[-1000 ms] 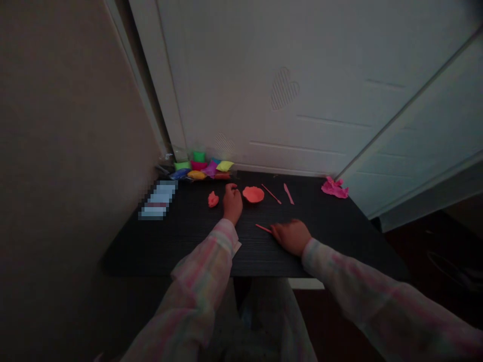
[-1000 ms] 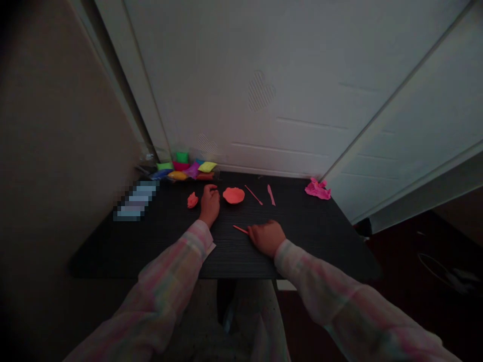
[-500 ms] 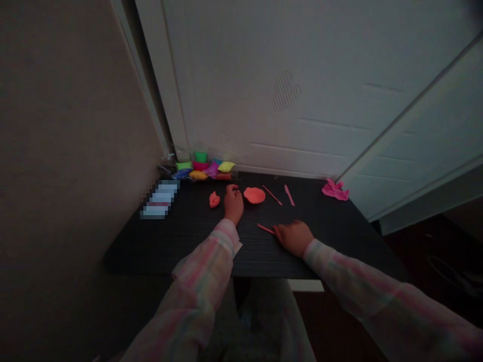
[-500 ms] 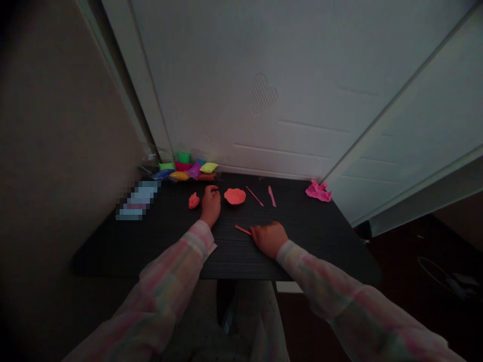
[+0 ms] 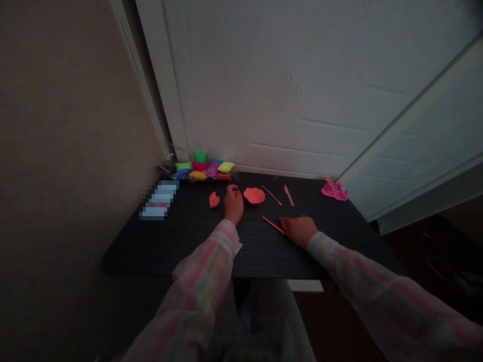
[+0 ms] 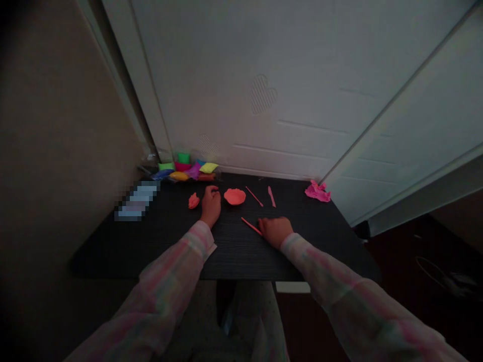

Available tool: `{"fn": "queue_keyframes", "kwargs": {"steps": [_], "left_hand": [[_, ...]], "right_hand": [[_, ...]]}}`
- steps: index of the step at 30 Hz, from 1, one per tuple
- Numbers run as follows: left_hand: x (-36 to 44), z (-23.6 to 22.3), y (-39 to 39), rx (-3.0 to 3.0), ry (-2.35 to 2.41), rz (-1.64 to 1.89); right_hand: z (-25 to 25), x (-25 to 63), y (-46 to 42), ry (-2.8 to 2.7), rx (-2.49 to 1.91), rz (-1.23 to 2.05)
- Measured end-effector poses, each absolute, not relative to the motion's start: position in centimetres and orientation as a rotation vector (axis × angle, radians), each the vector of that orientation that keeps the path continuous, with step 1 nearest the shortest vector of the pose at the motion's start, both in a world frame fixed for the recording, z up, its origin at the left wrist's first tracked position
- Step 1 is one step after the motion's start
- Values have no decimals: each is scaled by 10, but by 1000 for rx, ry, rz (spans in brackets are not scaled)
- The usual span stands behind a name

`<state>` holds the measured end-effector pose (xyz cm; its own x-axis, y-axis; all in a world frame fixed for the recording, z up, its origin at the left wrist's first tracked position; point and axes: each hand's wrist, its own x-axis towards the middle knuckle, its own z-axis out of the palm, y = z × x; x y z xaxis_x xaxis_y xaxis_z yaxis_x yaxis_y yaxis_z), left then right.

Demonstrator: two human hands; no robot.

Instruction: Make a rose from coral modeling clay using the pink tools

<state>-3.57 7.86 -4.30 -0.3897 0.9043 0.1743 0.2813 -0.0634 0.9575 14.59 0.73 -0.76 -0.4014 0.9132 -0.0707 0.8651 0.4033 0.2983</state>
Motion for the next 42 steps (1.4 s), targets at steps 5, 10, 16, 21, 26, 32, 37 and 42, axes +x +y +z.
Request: {"fn": "queue_keyframes", "kwargs": {"steps": [5, 10, 16, 21, 26, 32, 37, 42], "left_hand": [[-36, -42, 78, 1267, 1670, 1482], [-37, -41, 77, 1266, 1675, 1487], [-37, -40, 76, 1261, 1679, 1494], [-36, -41, 78, 1246, 1675, 1487], [-37, -42, 79, 1248, 1672, 1493], [-38, -41, 78, 1246, 1661, 1511], [-37, -42, 78, 1251, 1656, 1506], [-37, -43, 78, 1251, 1660, 1496]], "right_hand": [[-8, 147, 7, 2452, 1545, 307], [-11, 146, 3, 2455, 1605, 247], [-2, 173, 12, 2406, 1878, 73], [-1, 189, 11, 2345, 1881, 162], [-10, 174, -3, 2389, 1737, 247], [-9, 171, -3, 2424, 1659, 358], [-10, 167, -2, 2463, 1602, 343], [-12, 165, -1, 2427, 1666, 370]]}}
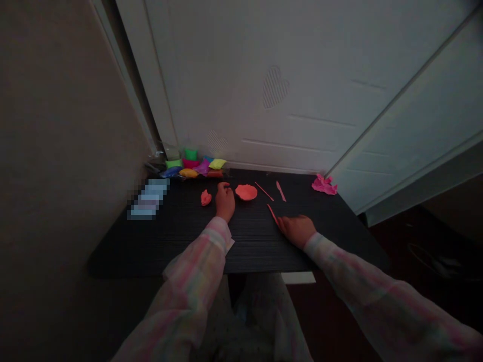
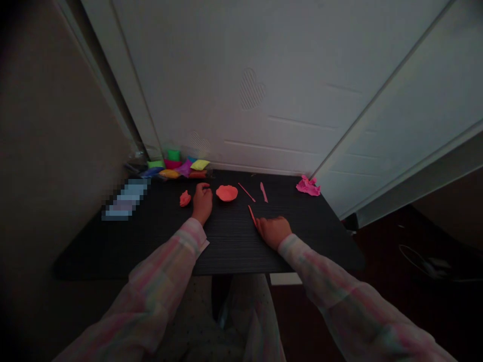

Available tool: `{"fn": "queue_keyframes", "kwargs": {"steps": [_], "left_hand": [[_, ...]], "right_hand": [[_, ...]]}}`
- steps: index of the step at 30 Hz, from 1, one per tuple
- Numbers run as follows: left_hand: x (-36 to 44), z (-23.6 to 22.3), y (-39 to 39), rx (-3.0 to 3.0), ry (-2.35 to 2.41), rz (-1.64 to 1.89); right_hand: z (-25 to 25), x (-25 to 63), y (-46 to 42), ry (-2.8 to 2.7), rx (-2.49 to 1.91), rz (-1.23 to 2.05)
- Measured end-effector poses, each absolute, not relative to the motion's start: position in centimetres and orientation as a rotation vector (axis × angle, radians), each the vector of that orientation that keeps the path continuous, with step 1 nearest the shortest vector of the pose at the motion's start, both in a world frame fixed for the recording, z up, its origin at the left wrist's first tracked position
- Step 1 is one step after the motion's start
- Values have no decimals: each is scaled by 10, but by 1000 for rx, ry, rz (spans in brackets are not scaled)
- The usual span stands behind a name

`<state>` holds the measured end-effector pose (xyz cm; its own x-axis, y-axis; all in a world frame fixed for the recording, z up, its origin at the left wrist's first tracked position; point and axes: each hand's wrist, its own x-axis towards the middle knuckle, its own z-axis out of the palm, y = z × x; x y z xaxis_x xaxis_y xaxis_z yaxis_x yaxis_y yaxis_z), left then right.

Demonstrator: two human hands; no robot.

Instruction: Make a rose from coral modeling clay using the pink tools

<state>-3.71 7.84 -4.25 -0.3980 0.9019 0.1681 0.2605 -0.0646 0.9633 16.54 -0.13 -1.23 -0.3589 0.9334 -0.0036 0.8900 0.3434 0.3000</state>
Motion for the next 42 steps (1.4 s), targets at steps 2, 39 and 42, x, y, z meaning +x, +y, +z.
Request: {"fn": "queue_keyframes", "kwargs": {"steps": [2, 39, 42], "left_hand": [[-37, -42, 78, 1253, 1660, 1496], [-35, -43, 79, 1293, 1669, 1490], [-36, -43, 79, 1294, 1672, 1490]], "right_hand": [[-13, 166, -1, 2443, 1644, 359], [-10, 185, 0, 2476, 2137, -377], [-15, 175, 2, 2516, 2066, -312]]}}
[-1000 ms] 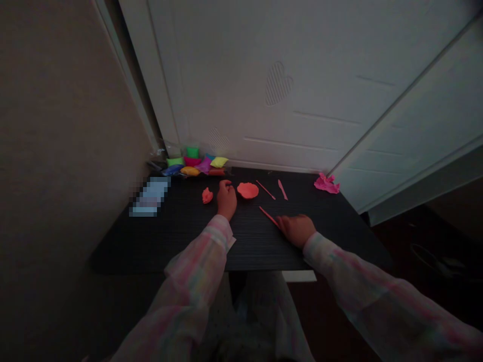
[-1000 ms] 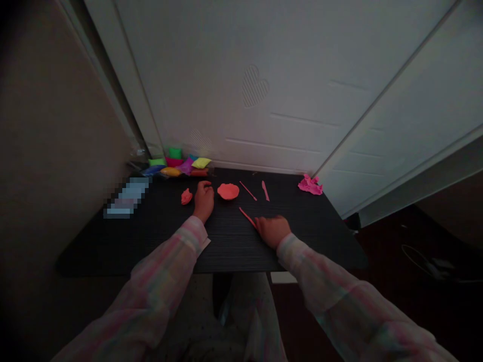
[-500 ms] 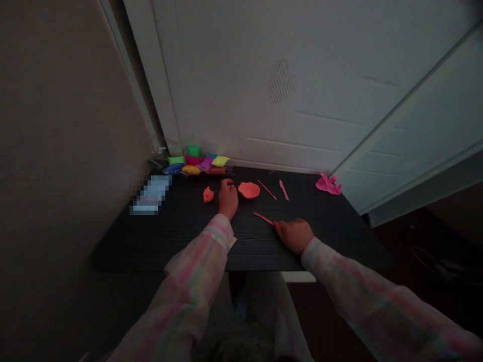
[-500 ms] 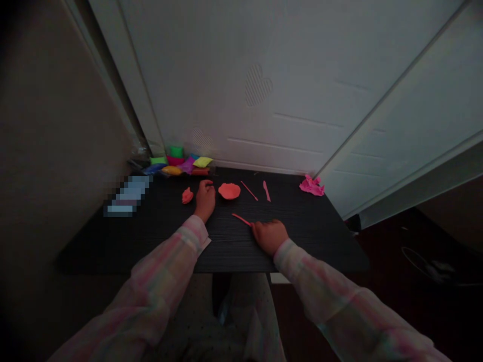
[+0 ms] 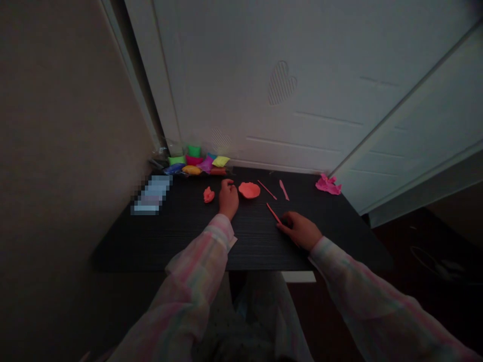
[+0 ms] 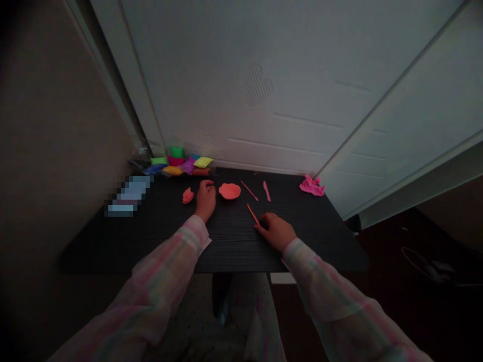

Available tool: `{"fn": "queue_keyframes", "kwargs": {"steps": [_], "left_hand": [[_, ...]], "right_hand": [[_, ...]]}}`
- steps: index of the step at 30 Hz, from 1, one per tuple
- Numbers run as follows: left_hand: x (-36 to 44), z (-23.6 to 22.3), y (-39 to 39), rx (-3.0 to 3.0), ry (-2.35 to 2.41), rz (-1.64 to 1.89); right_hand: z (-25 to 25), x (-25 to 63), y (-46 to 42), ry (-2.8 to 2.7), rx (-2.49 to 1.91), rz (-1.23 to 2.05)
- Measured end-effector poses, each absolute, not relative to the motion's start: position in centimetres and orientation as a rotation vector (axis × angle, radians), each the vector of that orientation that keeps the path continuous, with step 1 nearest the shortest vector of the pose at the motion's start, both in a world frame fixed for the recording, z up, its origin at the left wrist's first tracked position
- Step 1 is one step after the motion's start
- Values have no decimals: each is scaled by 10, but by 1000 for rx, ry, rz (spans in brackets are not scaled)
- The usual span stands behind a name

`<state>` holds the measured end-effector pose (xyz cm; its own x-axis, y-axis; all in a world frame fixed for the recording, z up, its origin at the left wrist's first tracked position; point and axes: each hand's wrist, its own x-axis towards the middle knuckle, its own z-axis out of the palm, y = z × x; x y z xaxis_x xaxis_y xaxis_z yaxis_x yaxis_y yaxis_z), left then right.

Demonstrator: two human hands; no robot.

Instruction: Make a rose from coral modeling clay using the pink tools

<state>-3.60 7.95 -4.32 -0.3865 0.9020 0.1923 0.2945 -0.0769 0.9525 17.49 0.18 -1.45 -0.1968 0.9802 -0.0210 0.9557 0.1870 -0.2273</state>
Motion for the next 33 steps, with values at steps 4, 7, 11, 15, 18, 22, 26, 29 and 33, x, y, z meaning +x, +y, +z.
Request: {"fn": "queue_keyframes", "kwargs": {"steps": [4, 7, 11, 15, 18, 22, 26, 29, 33], "left_hand": [[-37, -43, 79, 1297, 1679, 1492], [-36, -43, 79, 1296, 1682, 1494], [-36, -44, 80, 1293, 1678, 1493], [-36, -43, 79, 1295, 1669, 1484], [-36, -42, 79, 1305, 1661, 1482], [-36, -42, 79, 1309, 1670, 1489], [-36, -42, 78, 1318, 1673, 1491], [-37, -41, 77, 1323, 1666, 1490], [-37, -41, 78, 1315, 1663, 1503]], "right_hand": [[-8, 168, 9, -2379, -1787, 340], [6, 167, 5, -2428, -1684, 123], [16, 165, -11, -2667, -1510, -203], [10, 164, -19, -2786, -1452, -85], [1, 162, -13, -2524, -1574, -32], [-15, 143, 2, -2131, -1788, -21], [-31, 114, 12, -2114, -1889, -151], [-37, 103, 9, -2251, -1906, -195], [-38, 106, -12, -2379, -1880, -147]]}}
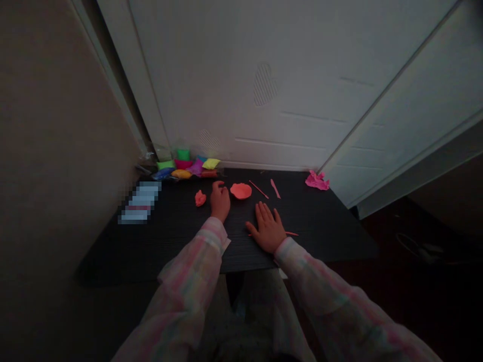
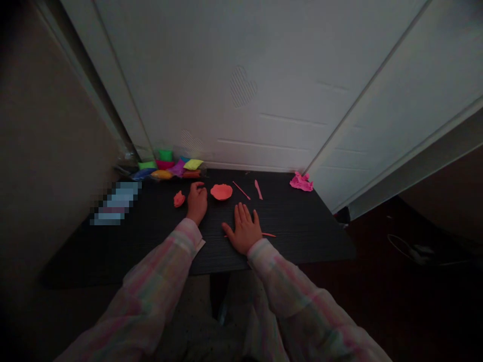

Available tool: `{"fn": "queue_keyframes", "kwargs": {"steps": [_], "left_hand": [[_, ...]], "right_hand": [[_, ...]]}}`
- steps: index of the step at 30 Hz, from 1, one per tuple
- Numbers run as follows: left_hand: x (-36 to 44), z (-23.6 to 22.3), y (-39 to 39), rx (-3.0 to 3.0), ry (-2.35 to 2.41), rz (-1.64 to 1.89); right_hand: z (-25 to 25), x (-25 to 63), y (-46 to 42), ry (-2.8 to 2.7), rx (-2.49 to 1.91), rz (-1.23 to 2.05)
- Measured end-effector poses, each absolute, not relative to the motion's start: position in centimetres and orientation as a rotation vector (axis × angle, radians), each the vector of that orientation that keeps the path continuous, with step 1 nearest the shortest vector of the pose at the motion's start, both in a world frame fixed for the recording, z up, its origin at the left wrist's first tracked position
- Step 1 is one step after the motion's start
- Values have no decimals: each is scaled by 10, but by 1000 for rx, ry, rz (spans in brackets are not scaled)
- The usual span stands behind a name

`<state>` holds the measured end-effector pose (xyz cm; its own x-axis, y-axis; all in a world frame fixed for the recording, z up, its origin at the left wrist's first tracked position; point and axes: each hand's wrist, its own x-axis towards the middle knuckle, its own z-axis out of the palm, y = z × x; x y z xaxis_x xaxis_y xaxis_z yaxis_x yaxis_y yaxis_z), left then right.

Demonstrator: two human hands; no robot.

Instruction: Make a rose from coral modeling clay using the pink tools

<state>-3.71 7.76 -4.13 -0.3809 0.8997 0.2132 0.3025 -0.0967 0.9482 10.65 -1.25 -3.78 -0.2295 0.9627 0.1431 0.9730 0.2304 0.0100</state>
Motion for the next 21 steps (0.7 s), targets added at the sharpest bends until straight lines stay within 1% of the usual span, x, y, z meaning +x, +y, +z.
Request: {"fn": "queue_keyframes", "kwargs": {"steps": [4, 10, 16, 18, 21], "left_hand": [[-37, -42, 79, 1316, 1662, 1518], [-39, -36, 69, 1386, 1701, 1540], [-37, -23, 40, 1550, 1720, 1570], [-28, -16, 23, 1718, 1774, 1512], [-2, -8, -2, 2108, 1840, 1321]], "right_hand": [[-38, 108, -23, -2371, -1883, -131], [-35, 99, 6, -2245, -1988, -39], [-32, 100, -6, -2187, -1906, -41], [-26, 108, -7, -2069, -1919, -64], [-15, 124, -3, -1810, -2002, -126]]}}
